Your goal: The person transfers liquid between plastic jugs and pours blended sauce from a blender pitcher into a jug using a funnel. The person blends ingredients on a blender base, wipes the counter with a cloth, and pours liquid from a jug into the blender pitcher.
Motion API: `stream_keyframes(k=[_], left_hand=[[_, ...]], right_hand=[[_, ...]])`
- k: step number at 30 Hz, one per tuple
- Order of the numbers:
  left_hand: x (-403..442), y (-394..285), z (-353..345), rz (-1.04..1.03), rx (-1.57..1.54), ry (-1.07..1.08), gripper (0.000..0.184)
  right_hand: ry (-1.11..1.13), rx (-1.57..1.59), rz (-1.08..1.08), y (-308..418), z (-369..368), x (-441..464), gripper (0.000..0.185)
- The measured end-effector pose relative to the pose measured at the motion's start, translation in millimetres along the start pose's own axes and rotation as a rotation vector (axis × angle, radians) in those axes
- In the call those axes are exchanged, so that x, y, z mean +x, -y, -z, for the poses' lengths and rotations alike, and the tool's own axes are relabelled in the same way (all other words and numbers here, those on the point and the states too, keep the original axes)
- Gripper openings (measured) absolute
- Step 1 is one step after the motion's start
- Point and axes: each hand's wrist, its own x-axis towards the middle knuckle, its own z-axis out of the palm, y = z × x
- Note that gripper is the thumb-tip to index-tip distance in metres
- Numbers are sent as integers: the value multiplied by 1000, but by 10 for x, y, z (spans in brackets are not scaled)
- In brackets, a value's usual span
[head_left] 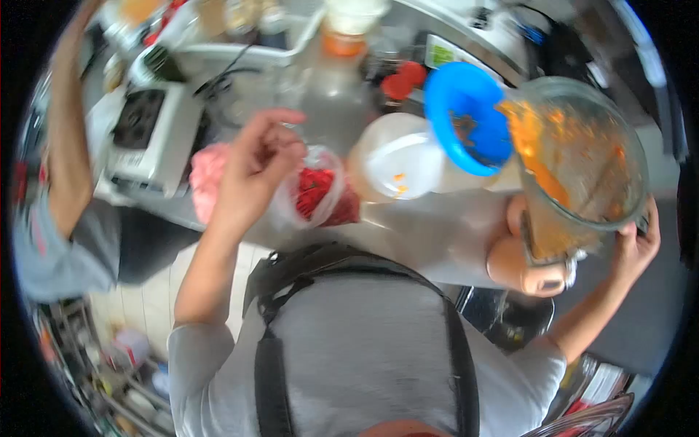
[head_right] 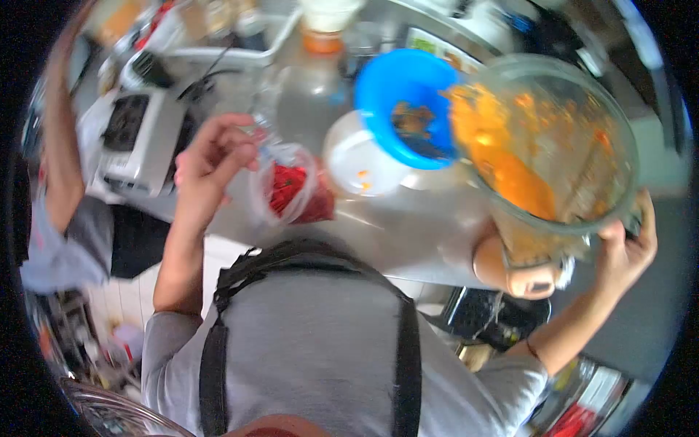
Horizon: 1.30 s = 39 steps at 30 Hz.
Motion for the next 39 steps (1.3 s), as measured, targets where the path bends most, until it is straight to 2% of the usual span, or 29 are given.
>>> stream_keyframes(k=[1, 3, 7, 9, 11, 13, 15, 17, 19, 21, 24, 27, 28, 29, 31, 32, 34, 39], left_hand=[[-118, 108, 109, -7, 116, 40, 35], [-371, 252, 253, 128, 210, 73, 32], [-759, 538, 561, 211, 410, -131, 21], [-846, 511, 663, 207, 406, -211, 19], [-873, 290, 679, 262, 665, -275, 20], [-893, 373, 720, 223, 643, -296, 18], [-881, 377, 669, 231, 712, -240, 18], [-856, 354, 528, 225, 712, -202, 19], [-847, 338, 388, 211, 714, -164, 19], [-844, 359, 270, 217, 716, -120, 19], [-852, 506, 257, 206, 836, -69, 23], [-940, 859, 364, 248, 1002, -73, 30], [-1013, 1103, 472, 249, 1146, -35, 33], [-1074, 1302, 542, 251, 1288, -1, 37], [-1203, 1527, 543, 279, 1501, 203, 45], [-1239, 1508, 414, 401, 1492, 147, 55], [-1283, 1518, 363, 401, 1525, 134, 58], [-1268, 1435, 310, 475, 1528, 127, 63]], right_hand=[[28, -3, -5, -113, 32, 16, 79], [17, 90, -8, -226, 17, 3, 70], [-76, 238, -37, -408, -48, -66, 63], [26, 215, -304, -742, 70, -118, 61], [63, 236, -248, -682, -86, -168, 59], [-105, 375, -98, -524, -337, -207, 57], [-87, 367, -97, -610, -299, -239, 62], [-64, 409, -126, -612, -302, -268, 58], [-137, 424, -154, -448, -376, -302, 54], [-80, 458, -129, -559, -347, -316, 46], [-46, 459, -91, -533, -378, -315, 38], [-139, 514, -130, -522, -442, -344, 37], [-172, 486, -48, -473, -477, -328, 37], [-158, 561, -72, -373, -487, -351, 35], [-96, 662, -125, -300, -475, -352, 32], [-103, 662, -120, -283, -481, -340, 32], [-77, 649, -51, -291, -527, -316, 32], [-115, 656, -44, -400, -615, -284, 34]])
